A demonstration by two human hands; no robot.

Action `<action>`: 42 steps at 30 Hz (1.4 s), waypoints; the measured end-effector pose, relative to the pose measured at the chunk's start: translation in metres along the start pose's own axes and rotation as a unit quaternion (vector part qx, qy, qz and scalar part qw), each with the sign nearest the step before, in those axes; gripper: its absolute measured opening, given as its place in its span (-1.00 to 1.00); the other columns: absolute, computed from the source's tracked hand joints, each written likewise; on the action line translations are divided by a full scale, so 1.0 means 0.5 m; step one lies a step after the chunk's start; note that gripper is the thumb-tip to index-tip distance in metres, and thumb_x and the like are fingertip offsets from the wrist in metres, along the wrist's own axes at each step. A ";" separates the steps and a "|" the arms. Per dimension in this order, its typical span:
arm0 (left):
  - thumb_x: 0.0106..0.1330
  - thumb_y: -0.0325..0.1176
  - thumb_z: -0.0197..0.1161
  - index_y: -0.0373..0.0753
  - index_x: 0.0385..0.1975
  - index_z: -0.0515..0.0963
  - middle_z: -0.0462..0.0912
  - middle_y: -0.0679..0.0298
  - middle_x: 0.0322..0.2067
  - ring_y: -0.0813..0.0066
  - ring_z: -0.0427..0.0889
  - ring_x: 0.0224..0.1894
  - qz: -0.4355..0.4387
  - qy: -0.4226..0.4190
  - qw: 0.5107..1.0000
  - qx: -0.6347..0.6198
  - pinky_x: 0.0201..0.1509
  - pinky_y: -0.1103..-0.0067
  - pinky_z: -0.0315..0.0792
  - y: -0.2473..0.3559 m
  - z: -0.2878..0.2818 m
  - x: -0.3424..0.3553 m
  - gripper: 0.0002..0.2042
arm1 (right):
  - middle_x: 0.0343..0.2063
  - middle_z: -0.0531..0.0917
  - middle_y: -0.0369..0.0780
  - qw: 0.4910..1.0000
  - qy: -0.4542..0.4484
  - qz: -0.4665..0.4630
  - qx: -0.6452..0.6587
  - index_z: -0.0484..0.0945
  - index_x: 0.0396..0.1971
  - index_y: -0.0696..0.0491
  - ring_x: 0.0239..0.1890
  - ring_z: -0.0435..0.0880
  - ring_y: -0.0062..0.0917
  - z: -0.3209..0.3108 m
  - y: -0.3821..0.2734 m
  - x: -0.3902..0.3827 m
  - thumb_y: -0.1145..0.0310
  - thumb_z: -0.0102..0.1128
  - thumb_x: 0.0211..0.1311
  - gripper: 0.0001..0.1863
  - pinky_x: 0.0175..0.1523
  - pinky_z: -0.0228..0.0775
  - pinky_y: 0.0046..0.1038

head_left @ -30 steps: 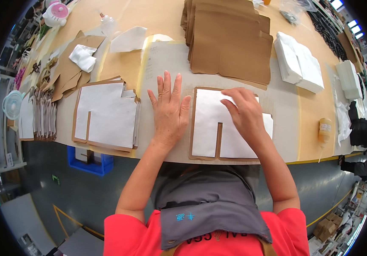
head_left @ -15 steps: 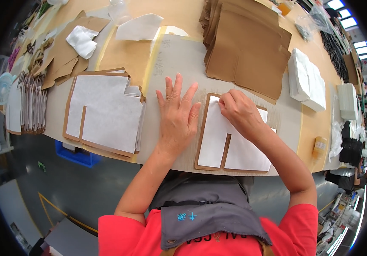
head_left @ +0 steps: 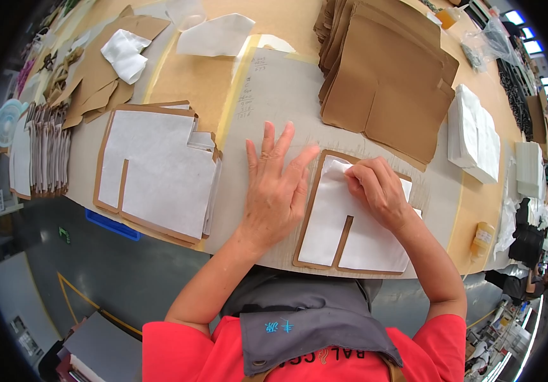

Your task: Applying adhesive to leather components and attaching fabric/paper linings.

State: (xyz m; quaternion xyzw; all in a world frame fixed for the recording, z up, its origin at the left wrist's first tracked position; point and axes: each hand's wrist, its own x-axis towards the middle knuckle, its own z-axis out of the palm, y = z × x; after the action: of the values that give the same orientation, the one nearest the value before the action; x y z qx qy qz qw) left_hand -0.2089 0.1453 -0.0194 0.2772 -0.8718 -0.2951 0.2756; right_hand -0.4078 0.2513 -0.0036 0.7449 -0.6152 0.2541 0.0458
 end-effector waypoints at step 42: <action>0.31 -0.28 0.30 -0.05 0.04 0.59 0.39 0.20 0.32 0.08 0.11 0.48 0.059 -0.011 0.998 -0.023 0.51 0.07 -0.19 -0.011 -0.009 0.032 -0.69 | 0.19 0.47 -0.20 0.848 0.087 0.468 0.235 0.22 0.33 0.24 0.23 0.42 -0.57 -0.586 0.114 -0.433 0.38 0.02 0.43 -0.46 0.34 0.15 -0.52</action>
State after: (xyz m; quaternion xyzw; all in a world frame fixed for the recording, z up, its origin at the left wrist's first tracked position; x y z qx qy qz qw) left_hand -0.2154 0.1297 -0.0146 0.2154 -0.8827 -0.3009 0.2896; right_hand -0.5803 0.5426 0.1422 0.3325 -0.8063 0.4459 -0.2012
